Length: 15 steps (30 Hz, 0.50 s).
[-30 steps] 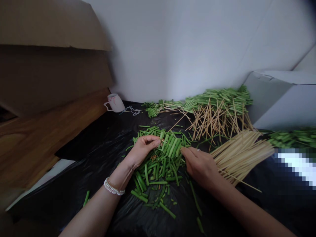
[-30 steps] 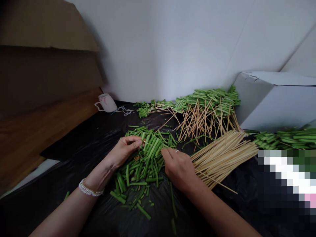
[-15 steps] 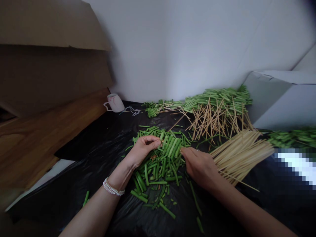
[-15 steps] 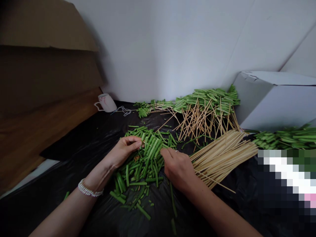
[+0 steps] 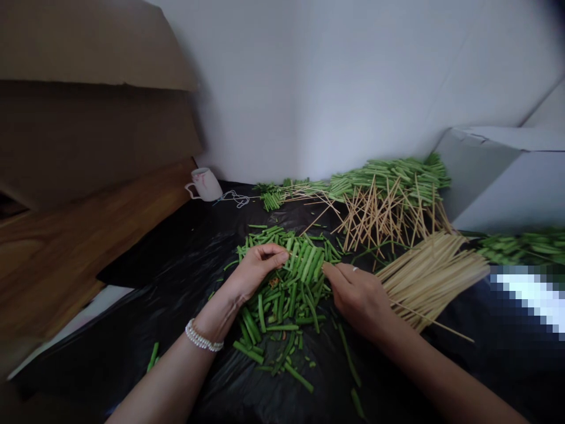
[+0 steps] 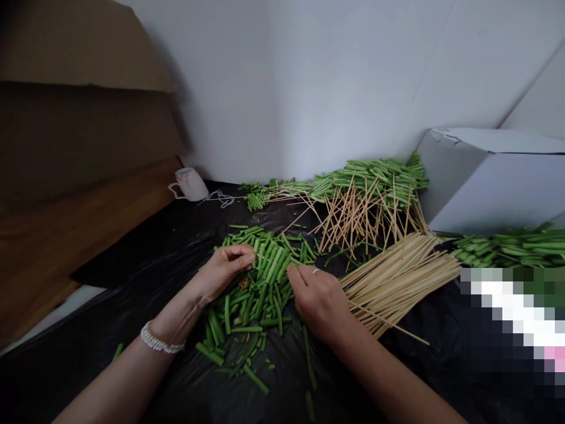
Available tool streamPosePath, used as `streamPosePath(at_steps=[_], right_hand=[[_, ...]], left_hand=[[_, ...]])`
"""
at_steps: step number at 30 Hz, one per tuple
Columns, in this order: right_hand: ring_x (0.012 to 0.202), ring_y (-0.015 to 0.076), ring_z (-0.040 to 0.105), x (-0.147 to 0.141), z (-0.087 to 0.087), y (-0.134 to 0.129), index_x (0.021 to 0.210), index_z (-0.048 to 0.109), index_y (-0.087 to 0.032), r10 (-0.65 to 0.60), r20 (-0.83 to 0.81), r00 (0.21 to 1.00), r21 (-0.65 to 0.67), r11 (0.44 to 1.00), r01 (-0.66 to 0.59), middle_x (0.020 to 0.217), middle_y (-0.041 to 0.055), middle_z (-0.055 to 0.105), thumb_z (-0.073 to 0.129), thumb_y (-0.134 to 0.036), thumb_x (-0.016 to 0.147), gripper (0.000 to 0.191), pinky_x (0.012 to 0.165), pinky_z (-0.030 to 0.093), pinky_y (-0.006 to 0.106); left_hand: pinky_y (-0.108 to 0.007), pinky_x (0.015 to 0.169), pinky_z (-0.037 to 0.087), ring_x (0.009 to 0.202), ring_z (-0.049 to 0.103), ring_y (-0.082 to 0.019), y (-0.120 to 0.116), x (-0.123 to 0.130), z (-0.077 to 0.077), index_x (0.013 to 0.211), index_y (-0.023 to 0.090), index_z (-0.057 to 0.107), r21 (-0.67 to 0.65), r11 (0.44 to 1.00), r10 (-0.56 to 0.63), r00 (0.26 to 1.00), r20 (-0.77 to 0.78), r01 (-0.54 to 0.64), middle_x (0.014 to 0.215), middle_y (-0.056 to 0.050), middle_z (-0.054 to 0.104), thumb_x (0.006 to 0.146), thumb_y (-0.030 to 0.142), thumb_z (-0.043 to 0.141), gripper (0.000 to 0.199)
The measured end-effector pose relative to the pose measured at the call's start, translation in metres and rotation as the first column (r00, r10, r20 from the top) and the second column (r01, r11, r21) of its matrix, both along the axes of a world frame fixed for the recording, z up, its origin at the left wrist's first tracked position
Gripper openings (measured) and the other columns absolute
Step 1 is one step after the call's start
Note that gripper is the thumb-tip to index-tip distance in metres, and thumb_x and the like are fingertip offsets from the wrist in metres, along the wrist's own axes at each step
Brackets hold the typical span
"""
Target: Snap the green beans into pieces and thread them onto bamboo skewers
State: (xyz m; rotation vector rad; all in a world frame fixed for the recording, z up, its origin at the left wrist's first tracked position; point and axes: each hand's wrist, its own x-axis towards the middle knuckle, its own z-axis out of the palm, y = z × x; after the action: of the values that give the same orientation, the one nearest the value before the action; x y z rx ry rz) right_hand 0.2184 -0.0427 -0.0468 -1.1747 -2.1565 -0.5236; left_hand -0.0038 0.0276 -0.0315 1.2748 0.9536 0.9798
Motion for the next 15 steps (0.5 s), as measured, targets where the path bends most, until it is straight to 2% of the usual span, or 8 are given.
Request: streamPosePath(at_steps=[6, 10, 12, 15], right_hand=[[0.062, 0.0158, 0.051, 0.000, -0.002, 0.002, 0.098, 0.066, -0.012, 0.015, -0.039, 0.999, -0.005, 1.000, -0.015, 0.071, 0.0032, 0.061, 0.042, -0.006, 0.092, 0.026, 0.060, 0.035, 0.029], [0.059, 0.0153, 0.050, -0.002, -0.002, 0.002, 0.101, 0.067, -0.010, 0.036, -0.015, 0.999, 0.050, 0.998, -0.036, 0.067, 0.0025, 0.058, 0.040, -0.006, 0.093, 0.028, 0.058, 0.035, 0.029], [0.060, 0.0150, 0.050, -0.002, -0.001, 0.000, 0.103, 0.066, -0.009, 0.046, 0.012, 0.999, 0.073, 0.996, -0.047, 0.068, 0.0031, 0.059, 0.039, -0.005, 0.093, 0.029, 0.058, 0.035, 0.029], [0.064, 0.0155, 0.053, 0.000, 0.002, 0.000, 0.110, 0.065, -0.009, 0.042, 0.046, 0.998, 0.068, 0.997, -0.045, 0.073, 0.0045, 0.063, 0.040, -0.005, 0.093, 0.031, 0.060, 0.038, 0.029]], left_hand=[[-0.023, 0.070, 0.048, 0.066, 0.054, -0.009, -0.007, 0.007, 0.008, 0.074, 0.017, 0.067, -0.102, 0.994, -0.019, 0.995, 0.100, 0.029, 0.070, 0.003, 0.059, 0.067, 0.044, 0.083, 0.032], [-0.022, 0.067, 0.048, 0.068, 0.058, -0.011, -0.015, 0.012, 0.007, 0.091, 0.017, 0.069, -0.117, 0.983, -0.134, 0.988, 0.074, 0.142, 0.077, 0.001, 0.065, 0.066, 0.038, 0.085, 0.036], [-0.021, 0.062, 0.045, 0.063, 0.056, -0.010, -0.017, 0.013, 0.004, 0.086, 0.016, 0.070, -0.108, 0.980, -0.162, 0.986, 0.043, 0.166, 0.073, 0.001, 0.066, 0.066, 0.035, 0.085, 0.032], [-0.021, 0.058, 0.042, 0.057, 0.054, -0.009, -0.016, 0.012, 0.003, 0.076, 0.014, 0.069, -0.080, 0.989, -0.124, 0.991, 0.042, 0.127, 0.065, 0.001, 0.064, 0.068, 0.034, 0.083, 0.026]])
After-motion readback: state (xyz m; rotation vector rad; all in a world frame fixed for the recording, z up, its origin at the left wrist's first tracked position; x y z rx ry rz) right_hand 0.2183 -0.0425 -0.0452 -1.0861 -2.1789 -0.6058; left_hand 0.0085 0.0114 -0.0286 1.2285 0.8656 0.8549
